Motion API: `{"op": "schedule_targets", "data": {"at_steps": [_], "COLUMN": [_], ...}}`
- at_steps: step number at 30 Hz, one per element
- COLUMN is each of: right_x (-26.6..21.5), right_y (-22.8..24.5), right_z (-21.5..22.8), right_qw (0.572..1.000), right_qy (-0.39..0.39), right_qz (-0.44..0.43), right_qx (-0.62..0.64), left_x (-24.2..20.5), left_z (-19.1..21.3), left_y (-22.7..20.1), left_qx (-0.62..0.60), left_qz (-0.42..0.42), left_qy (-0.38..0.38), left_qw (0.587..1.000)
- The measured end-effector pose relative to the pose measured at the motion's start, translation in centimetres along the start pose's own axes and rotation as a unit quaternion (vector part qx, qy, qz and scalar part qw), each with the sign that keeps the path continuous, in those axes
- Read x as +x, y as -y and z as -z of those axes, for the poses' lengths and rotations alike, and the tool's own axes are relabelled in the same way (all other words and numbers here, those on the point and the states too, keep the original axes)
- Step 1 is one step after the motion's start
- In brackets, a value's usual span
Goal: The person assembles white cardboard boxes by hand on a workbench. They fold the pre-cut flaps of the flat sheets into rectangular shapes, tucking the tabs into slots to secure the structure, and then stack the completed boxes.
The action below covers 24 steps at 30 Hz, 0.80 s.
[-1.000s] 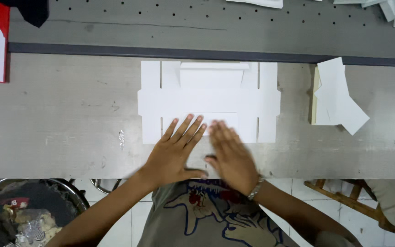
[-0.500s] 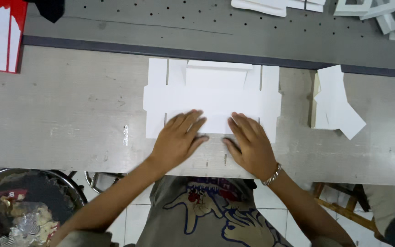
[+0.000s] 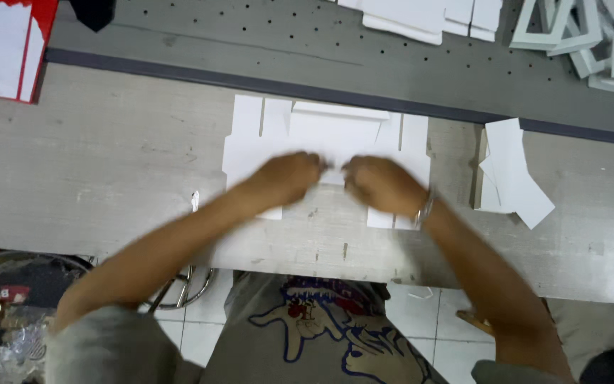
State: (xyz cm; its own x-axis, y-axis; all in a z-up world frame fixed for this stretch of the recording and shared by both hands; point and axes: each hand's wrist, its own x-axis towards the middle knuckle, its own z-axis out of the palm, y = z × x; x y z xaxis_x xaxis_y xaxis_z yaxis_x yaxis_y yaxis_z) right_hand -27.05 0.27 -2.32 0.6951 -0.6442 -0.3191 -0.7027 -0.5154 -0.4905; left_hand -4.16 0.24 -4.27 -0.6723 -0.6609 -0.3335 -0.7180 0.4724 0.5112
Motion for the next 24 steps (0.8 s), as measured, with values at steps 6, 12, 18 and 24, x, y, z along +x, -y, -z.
{"op": "schedule_targets", "data": {"at_steps": [6,12,18,24], "right_x": [0.7,-0.5,-1.8,-0.2], "right_y": [2.7,0.3,4.0,5.4], "right_z": [2.6,-4.1,-4.5,-2.9], "right_qw": [0.968,0.943,0.968,0.981], "right_qy": [-0.130,-0.317,-0.177,-0.046], "right_qz": [-0.126,-0.028,-0.076,-0.082], "right_qx": [-0.171,-0.096,-0.161,-0.168], "left_x": [0.5,-3.1,-2.9,-2.6], "left_z": [5.6,3.6,1.6,0.8], "left_y": [-0.8,-0.7,-0.3,-0.2], "left_qx": [0.117,-0.102,0.104,0.132], "left_qz": [0.005,-0.086,-0.083,-0.097], "left_qy": [-0.085,-0.079,-0.120,-0.175], "left_qw": [0.989,0.988,0.984,0.971]}}
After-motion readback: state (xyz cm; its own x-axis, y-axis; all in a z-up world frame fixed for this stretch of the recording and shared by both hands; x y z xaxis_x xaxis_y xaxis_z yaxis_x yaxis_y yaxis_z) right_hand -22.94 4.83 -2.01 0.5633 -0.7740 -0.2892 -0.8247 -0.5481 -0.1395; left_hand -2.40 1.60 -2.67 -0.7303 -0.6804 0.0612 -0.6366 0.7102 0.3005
